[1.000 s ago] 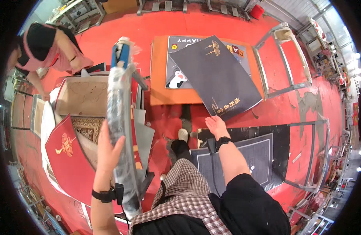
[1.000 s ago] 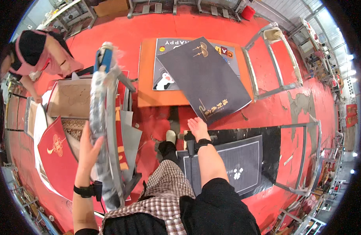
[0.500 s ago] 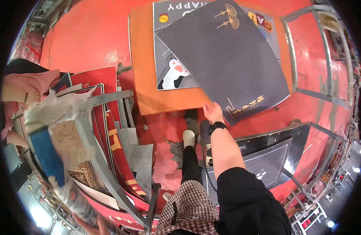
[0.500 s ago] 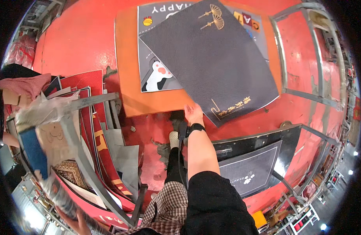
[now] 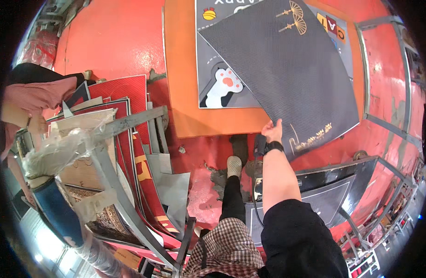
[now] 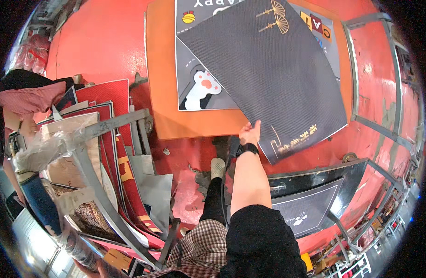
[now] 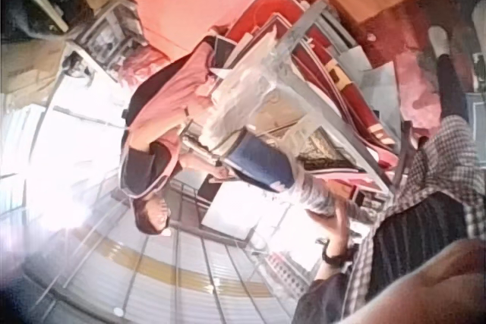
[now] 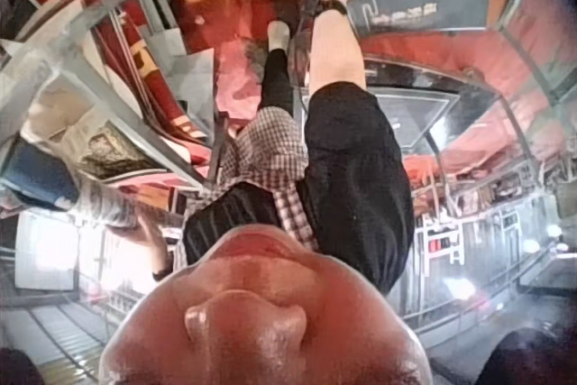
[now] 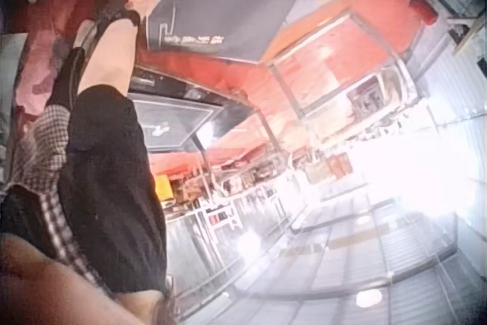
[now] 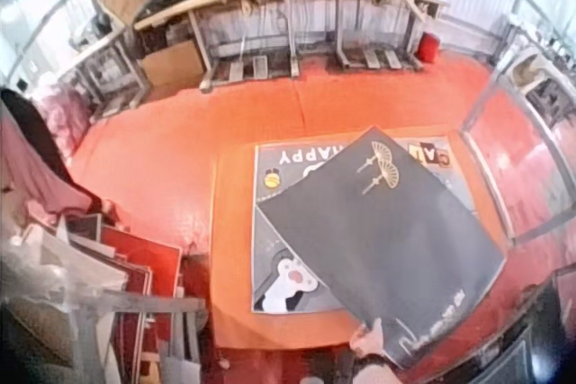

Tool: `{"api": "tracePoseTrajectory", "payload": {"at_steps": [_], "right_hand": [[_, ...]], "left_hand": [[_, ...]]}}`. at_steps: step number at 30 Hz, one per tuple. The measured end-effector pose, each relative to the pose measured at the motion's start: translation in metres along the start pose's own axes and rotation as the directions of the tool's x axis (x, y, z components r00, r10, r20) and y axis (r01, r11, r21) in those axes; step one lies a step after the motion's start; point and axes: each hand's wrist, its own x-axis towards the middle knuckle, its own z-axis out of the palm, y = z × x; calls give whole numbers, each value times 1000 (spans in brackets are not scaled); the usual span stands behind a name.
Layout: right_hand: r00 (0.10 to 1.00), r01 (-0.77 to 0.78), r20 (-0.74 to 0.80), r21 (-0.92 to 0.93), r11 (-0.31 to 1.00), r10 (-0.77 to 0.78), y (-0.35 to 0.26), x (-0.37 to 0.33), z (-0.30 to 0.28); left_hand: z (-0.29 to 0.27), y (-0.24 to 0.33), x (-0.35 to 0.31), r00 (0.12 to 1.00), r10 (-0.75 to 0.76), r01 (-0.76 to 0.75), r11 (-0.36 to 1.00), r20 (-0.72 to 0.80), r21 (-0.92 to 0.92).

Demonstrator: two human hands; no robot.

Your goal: Sorting and stacking various printed floor mats in a warehouse environment.

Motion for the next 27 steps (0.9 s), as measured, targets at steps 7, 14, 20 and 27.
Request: {"api": "tracePoseTrajectory", "payload": {"at_steps": [7,14,20,27], "right_hand": [[905,347,261,11,938,-337,-75,-133,54],[557,767,646,-161,621,-521,-159,-300,180],[185,796,884,122,593,-430,-192,-515,274],[123,706,922,179,685,-367,-224,-565,181]], "left_hand": [[23,69,20,909,414,-412,878,48,242],[21,42,19,953,302,-301,953,-35,26],[16,57,18,942,332,-333,943,-40,-13],[4,67,12,935,349,-350,937,-55,2]]}}
